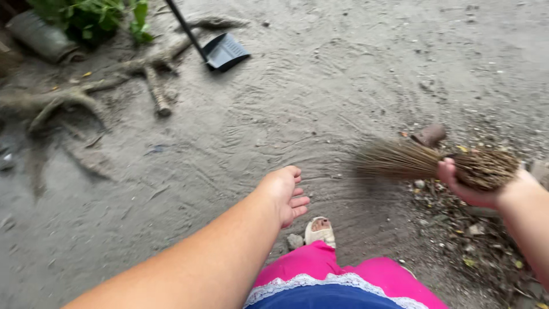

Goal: The person sweeps debris on the ground into a pile using a stick broom.

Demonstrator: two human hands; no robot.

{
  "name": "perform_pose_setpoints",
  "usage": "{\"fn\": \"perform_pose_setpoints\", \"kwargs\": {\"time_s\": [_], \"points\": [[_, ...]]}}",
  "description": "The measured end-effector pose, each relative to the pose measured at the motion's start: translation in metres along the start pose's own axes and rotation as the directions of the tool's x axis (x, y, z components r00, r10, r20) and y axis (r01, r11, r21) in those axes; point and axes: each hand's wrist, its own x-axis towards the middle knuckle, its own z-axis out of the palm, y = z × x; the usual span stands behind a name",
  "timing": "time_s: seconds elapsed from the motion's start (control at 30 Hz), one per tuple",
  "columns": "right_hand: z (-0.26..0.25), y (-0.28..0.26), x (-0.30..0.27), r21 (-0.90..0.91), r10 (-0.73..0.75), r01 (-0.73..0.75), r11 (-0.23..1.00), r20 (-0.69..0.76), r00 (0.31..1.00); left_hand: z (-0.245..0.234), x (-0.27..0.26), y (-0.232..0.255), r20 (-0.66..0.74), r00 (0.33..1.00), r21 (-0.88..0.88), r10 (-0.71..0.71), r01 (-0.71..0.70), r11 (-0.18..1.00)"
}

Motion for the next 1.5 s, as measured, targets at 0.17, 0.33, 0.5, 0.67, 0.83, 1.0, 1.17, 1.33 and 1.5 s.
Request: {"fn": "perform_pose_setpoints", "kwargs": {"time_s": [0.17, 0.33, 0.5, 0.67, 0.83, 1.0, 1.17, 1.33, 1.5], "points": [[-0.09, -0.019, -0.049, 0.345, -0.056, 0.069, 0.936, -0.048, 0.997, 0.034, 0.01, 0.023, 0.122, 0.992, 0.074, 0.028, -0.037, 0.997], [-0.02, 0.029, -0.144, 0.385, -0.184, 0.209, 0.899, -0.101, 0.978, 0.069, 0.012, 0.035, 0.18, 0.984, 0.134, 0.009, -0.033, 0.99], [0.042, 0.074, -0.204, 0.401, -0.288, 0.264, 0.877, -0.002, 0.958, 0.106, 0.012, 0.027, 0.262, 0.964, 0.195, -0.043, -0.009, 0.981], [0.084, 0.084, -0.222, 0.347, -0.215, 0.18, 0.92, 0.065, 0.974, 0.139, 0.017, 0.024, 0.287, 0.952, 0.256, -0.11, 0.034, 0.966], [0.126, 0.071, -0.176, 0.013, -0.089, 0.088, 0.996, 0.235, 0.968, 0.181, 0.027, 0.043, 0.322, 0.941, 0.263, -0.1, 0.013, 0.965], [0.151, 0.035, -0.077, -0.017, 0.193, -0.201, 0.979, 0.375, 0.907, 0.212, 0.046, 0.083, 0.376, 0.926, 0.165, -0.038, -0.027, 0.986], [0.086, -0.023, -0.018, -0.017, 0.218, -0.219, 0.976, 0.187, 0.958, 0.256, 0.044, 0.111, 0.178, 0.982, 0.39, -0.071, -0.004, 0.921], [0.002, -0.065, -0.044, 0.288, 0.198, -0.2, 0.937, 0.038, 0.98, 0.34, 0.049, 0.113, 0.271, 0.955, 0.473, -0.116, -0.027, 0.881], [0.015, -0.068, -0.049, 0.34, 0.089, -0.117, 0.933, 0.096, 0.991, 0.406, 0.045, 0.085, 0.326, 0.925, 0.684, -0.197, -0.087, 0.724]]}}
